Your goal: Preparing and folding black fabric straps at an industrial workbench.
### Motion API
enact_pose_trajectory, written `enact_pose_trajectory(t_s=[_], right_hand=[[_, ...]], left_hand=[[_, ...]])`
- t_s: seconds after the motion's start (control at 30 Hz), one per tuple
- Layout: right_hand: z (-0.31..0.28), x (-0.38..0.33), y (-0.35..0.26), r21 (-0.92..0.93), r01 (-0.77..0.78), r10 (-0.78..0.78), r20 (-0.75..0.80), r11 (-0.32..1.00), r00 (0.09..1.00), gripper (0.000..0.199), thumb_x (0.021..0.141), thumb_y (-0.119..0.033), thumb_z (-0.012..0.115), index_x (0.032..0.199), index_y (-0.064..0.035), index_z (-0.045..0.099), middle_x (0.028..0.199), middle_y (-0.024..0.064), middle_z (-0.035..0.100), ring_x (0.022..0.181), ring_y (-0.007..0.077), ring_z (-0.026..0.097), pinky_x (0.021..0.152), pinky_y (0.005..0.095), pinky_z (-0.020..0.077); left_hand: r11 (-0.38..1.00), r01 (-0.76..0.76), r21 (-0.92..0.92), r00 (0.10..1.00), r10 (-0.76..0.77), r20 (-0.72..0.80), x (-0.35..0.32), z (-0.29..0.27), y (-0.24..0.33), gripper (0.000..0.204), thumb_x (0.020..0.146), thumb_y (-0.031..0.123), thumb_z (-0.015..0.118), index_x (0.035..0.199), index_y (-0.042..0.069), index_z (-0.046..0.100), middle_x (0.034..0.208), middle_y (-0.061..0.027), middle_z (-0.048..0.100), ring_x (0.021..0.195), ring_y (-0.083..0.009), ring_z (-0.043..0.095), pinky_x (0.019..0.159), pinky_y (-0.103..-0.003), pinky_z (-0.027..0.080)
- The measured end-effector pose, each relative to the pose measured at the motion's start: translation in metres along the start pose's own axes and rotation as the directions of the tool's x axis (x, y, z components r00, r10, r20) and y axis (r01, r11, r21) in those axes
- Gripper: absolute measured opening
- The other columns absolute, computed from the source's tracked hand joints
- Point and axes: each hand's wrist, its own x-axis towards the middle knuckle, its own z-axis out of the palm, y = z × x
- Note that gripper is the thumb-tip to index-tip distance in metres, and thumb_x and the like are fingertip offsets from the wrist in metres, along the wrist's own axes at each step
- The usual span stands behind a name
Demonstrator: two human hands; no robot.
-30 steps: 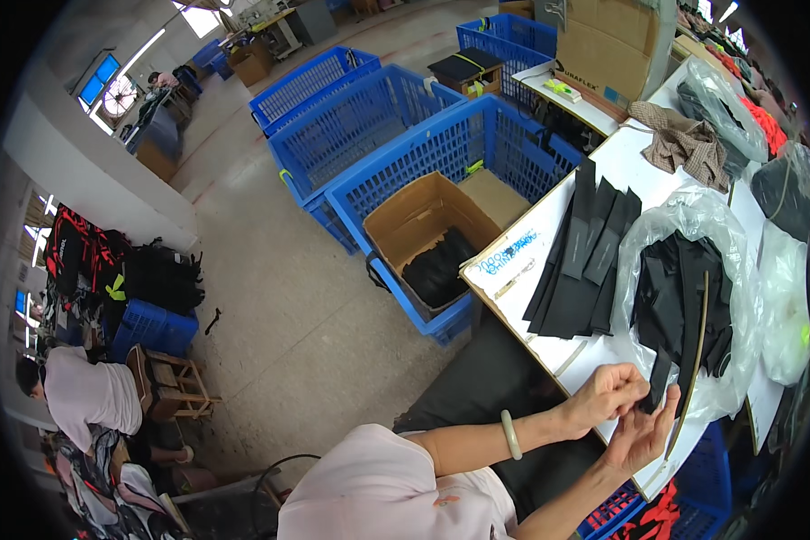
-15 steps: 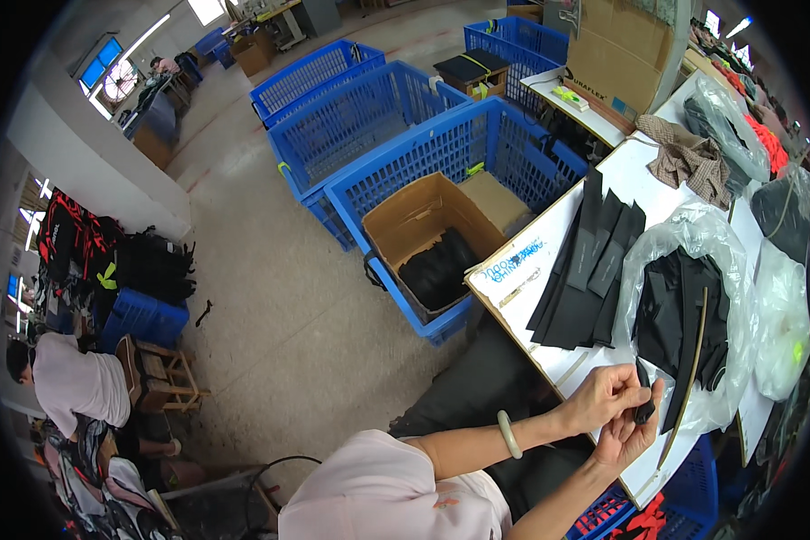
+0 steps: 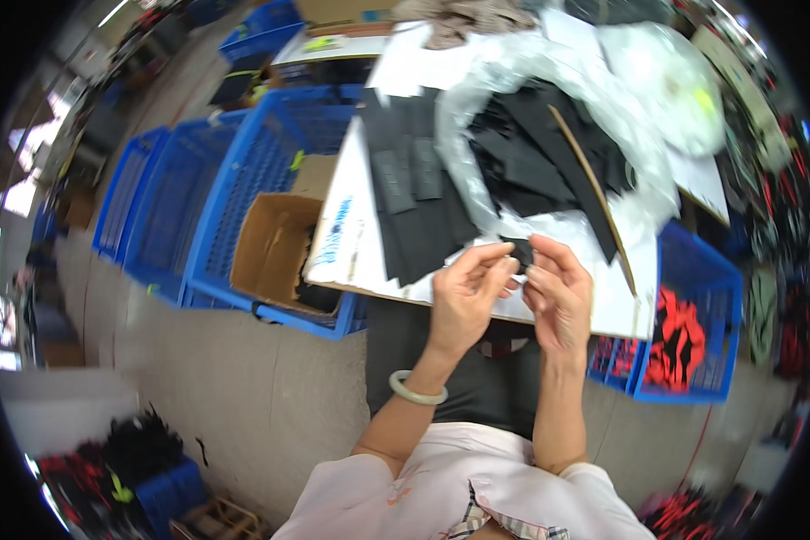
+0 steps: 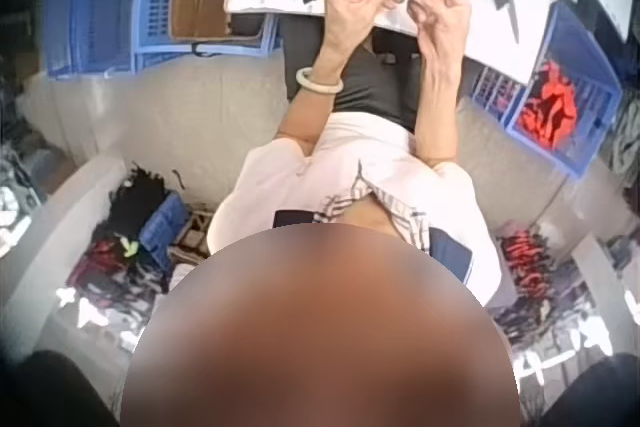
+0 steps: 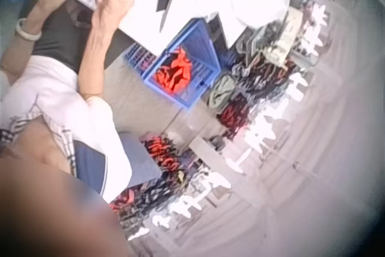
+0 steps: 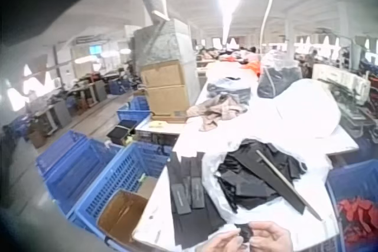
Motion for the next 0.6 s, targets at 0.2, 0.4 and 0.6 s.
enact_pose_trajectory(t_s=[0.2,0.4,0.6], right_hand=[[-0.028,-0.006,-0.009,0.014,0.010,-0.009,-0.030,1.000,1.000,0.036,0.073,0.005,0.065,0.108,0.0055,0.058,0.081,0.0042,0.063,0.049,0.0018,0.045,0.042,0.0133,0.0320],[-0.023,-0.010,-0.015,-0.084,0.035,-0.020,0.166,0.996,0.986,0.033,0.074,0.001,0.067,0.105,0.0046,0.055,0.081,0.0044,0.061,0.060,0.0044,0.055,0.051,0.0146,0.0426],[-0.030,0.006,-0.006,-0.050,0.115,-0.110,0.104,0.992,0.989,0.031,0.069,0.006,0.068,0.096,0.0019,0.053,0.075,0.0027,0.058,0.067,0.0079,0.060,0.059,0.0186,0.0485]], left_hand=[[0.992,0.115,0.043,0.967,-0.122,0.223,0.004,0.007,-0.002,0.016,0.088,0.003,0.056,0.099,-0.007,0.062,0.077,-0.0101,0.066,0.065,-0.0127,0.065,0.057,-0.022,0.053],[0.877,-0.121,0.464,0.988,0.062,0.141,0.003,0.014,-0.001,0.007,0.086,0.000,0.055,0.083,-0.005,0.059,0.068,-0.0069,0.061,0.055,-0.0108,0.061,0.048,-0.021,0.048],[0.634,-0.488,0.600,0.870,0.409,0.275,0.003,0.022,-0.003,0.004,0.083,-0.002,0.058,0.079,-0.003,0.057,0.061,-0.0052,0.057,0.049,-0.0101,0.058,0.044,-0.022,0.043]])
